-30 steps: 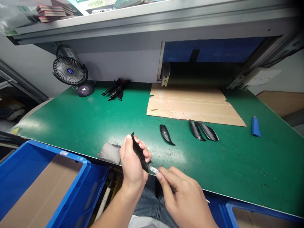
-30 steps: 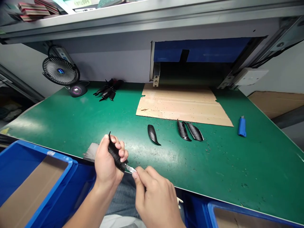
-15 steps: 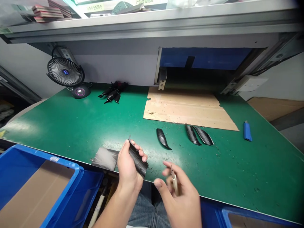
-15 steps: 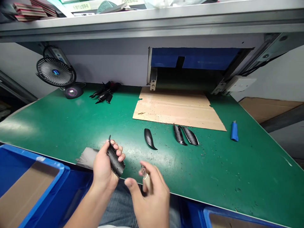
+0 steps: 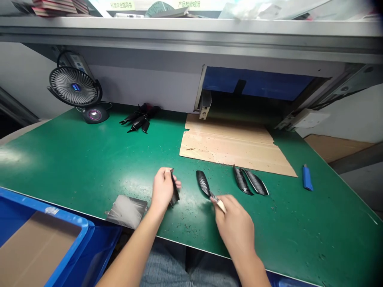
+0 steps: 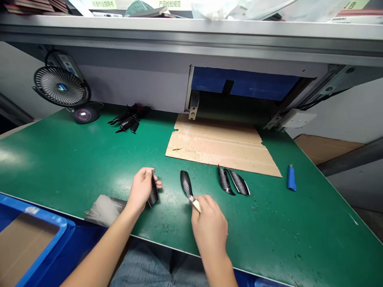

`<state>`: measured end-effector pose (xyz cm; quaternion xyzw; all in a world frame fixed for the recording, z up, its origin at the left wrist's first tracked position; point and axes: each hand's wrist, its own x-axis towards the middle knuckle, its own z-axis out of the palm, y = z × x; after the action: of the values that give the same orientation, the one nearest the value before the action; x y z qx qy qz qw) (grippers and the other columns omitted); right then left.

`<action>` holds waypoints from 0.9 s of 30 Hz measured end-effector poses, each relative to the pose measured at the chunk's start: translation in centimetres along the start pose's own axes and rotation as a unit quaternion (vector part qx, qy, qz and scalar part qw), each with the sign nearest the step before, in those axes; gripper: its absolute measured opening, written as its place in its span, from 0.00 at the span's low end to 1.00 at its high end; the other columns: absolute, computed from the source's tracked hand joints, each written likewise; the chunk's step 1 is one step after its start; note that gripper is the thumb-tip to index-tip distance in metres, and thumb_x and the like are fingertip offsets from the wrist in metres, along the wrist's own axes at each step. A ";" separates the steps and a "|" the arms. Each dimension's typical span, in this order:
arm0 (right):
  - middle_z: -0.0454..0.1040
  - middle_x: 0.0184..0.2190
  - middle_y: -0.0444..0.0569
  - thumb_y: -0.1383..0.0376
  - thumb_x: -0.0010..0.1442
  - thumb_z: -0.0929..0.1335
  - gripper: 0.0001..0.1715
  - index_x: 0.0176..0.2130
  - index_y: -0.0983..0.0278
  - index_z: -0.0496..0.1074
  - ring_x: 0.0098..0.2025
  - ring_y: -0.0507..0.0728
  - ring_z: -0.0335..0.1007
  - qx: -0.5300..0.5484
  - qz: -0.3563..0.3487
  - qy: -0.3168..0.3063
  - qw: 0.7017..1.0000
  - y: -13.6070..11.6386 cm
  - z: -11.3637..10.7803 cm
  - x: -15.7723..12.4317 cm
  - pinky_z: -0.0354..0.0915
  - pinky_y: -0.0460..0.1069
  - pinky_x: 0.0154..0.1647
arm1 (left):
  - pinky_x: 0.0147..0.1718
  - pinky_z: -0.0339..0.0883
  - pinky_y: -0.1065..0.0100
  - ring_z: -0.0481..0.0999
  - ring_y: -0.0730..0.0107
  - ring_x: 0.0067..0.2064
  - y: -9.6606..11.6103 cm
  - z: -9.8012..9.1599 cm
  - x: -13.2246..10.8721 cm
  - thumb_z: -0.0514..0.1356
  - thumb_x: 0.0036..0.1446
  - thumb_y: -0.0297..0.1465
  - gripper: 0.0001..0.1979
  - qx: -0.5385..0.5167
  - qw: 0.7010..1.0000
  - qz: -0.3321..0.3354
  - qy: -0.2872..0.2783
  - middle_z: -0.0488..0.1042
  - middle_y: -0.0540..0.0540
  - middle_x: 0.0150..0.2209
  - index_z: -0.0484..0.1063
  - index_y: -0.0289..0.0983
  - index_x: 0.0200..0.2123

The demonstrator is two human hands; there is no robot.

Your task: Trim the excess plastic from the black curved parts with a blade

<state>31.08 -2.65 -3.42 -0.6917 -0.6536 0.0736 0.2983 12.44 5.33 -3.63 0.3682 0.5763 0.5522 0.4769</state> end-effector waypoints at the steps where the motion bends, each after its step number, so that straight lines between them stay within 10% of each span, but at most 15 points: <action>1: 0.78 0.35 0.48 0.60 0.62 0.66 0.11 0.38 0.60 0.77 0.28 0.57 0.72 0.004 0.005 -0.013 1.000 0.6 0.1 0.8 0.57 0.47 0.23 | 0.34 0.73 0.60 0.73 0.64 0.28 -0.3 0.1 0.6 0.55 0.61 0.36 0.09 0.028 0.999 0.017 -0.008 0.70 0.46 0.27 0.69 0.36 0.35; 7: 0.76 0.39 0.49 0.60 0.65 0.64 0.13 0.38 0.61 0.78 0.36 0.56 0.73 0.102 -0.019 -0.048 0.993 1.5 -1.8 2.7 0.67 0.48 0.35 | 0.65 0.46 0.53 0.57 0.56 0.64 2.3 0.7 -0.9 0.55 0.63 0.33 0.12 0.147 0.964 0.206 -0.079 0.70 0.39 0.53 0.73 0.39 0.47; 10: 0.75 0.40 0.46 0.60 0.65 0.67 0.09 0.41 0.57 0.78 0.38 0.54 0.72 0.196 -0.064 -0.061 0.977 -0.3 -4.7 2.8 0.68 0.46 0.37 | 0.58 0.58 0.55 0.66 0.57 0.57 5.1 1.0 -3.6 0.49 0.68 0.37 0.15 0.216 0.894 0.286 -0.268 0.73 0.42 0.49 0.72 0.40 0.48; 15: 0.73 0.40 0.42 0.62 0.63 0.70 0.09 0.45 0.53 0.75 0.30 0.48 0.69 0.329 -0.055 -0.005 0.943 -4.7 -7.9 1.6 0.66 0.42 0.28 | 0.30 0.67 0.66 0.72 0.67 0.29 7.2 1.9 -7.6 0.45 0.65 0.52 0.26 -0.004 0.885 0.091 -0.457 0.71 0.47 0.29 0.69 0.37 0.38; 22: 0.71 0.43 0.47 0.64 0.71 0.60 0.22 0.61 0.54 0.65 0.43 0.51 0.70 0.265 -0.084 -0.033 0.960 -5.0 -6.4 -5.1 0.67 0.43 0.42 | 0.19 0.62 0.76 0.65 0.77 0.21 7.5 0.8 -7.7 0.56 0.65 0.39 0.13 -0.351 0.920 -0.148 -0.094 0.65 0.51 0.23 0.65 0.35 0.33; 27: 0.72 0.34 0.43 0.65 0.69 0.64 0.18 0.56 0.55 0.71 0.32 0.49 0.69 0.304 -0.080 -0.130 0.940 -5.0 -4.4 -7.1 0.64 0.43 0.33 | 0.15 0.57 0.77 0.62 0.77 0.19 8.0 0.4 -7.9 0.53 0.65 0.39 0.15 -0.371 0.914 -0.165 -0.003 0.62 0.52 0.21 0.63 0.36 0.30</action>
<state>28.04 -10.93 0.65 -0.4982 -0.6860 0.3340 0.4119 14.13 -1.14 5.41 0.0661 0.3814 0.6382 0.6655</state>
